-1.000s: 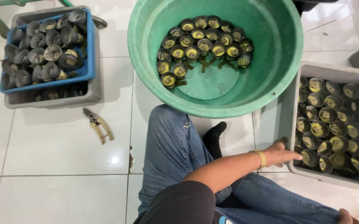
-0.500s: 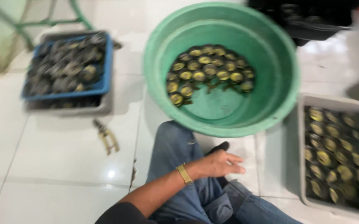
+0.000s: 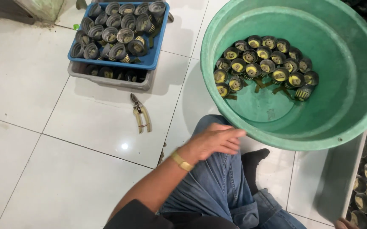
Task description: Sorting and arranging small potted seedlings between different containers on the floor.
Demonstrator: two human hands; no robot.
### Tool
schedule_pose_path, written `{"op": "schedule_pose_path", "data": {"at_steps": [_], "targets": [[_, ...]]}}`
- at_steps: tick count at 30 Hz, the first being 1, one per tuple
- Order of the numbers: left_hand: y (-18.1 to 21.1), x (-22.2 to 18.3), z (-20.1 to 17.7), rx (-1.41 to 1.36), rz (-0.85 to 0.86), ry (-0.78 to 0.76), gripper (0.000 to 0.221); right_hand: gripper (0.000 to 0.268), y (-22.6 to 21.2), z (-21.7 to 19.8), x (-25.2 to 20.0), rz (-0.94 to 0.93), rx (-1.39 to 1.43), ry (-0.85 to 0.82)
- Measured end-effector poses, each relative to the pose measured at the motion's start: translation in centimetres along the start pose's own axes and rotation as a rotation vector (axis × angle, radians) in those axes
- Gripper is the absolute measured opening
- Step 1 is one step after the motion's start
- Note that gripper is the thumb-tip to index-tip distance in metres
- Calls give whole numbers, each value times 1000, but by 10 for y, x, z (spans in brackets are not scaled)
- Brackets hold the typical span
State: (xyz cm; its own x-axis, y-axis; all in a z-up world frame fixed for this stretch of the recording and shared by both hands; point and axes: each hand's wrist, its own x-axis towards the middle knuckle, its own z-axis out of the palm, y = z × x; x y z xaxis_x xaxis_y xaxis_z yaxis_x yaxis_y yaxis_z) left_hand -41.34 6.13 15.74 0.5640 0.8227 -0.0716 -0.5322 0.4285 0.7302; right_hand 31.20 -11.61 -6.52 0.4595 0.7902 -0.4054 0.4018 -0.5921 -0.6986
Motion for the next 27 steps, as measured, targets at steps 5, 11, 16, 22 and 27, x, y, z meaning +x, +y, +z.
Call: {"op": "schedule_pose_path", "data": {"at_steps": [5,11,16,22,27], "targets": [[71,-41,-100,278,111,285,33,65,-308,124,-221,146,112,101],[119,-72,-283,-422,407,938,31,63,-416,209,-199,94,791,-15],[154,-74,-280,-535,428,1102,66,75,-445,232,-178,62,1019,-7],[166,-72,-243,-489,393,1128,72,69,-484,239,-182,16,933,-35],[131,-73,-244,-315,431,1123,59,60,-484,229,-178,-11,917,-65]]}}
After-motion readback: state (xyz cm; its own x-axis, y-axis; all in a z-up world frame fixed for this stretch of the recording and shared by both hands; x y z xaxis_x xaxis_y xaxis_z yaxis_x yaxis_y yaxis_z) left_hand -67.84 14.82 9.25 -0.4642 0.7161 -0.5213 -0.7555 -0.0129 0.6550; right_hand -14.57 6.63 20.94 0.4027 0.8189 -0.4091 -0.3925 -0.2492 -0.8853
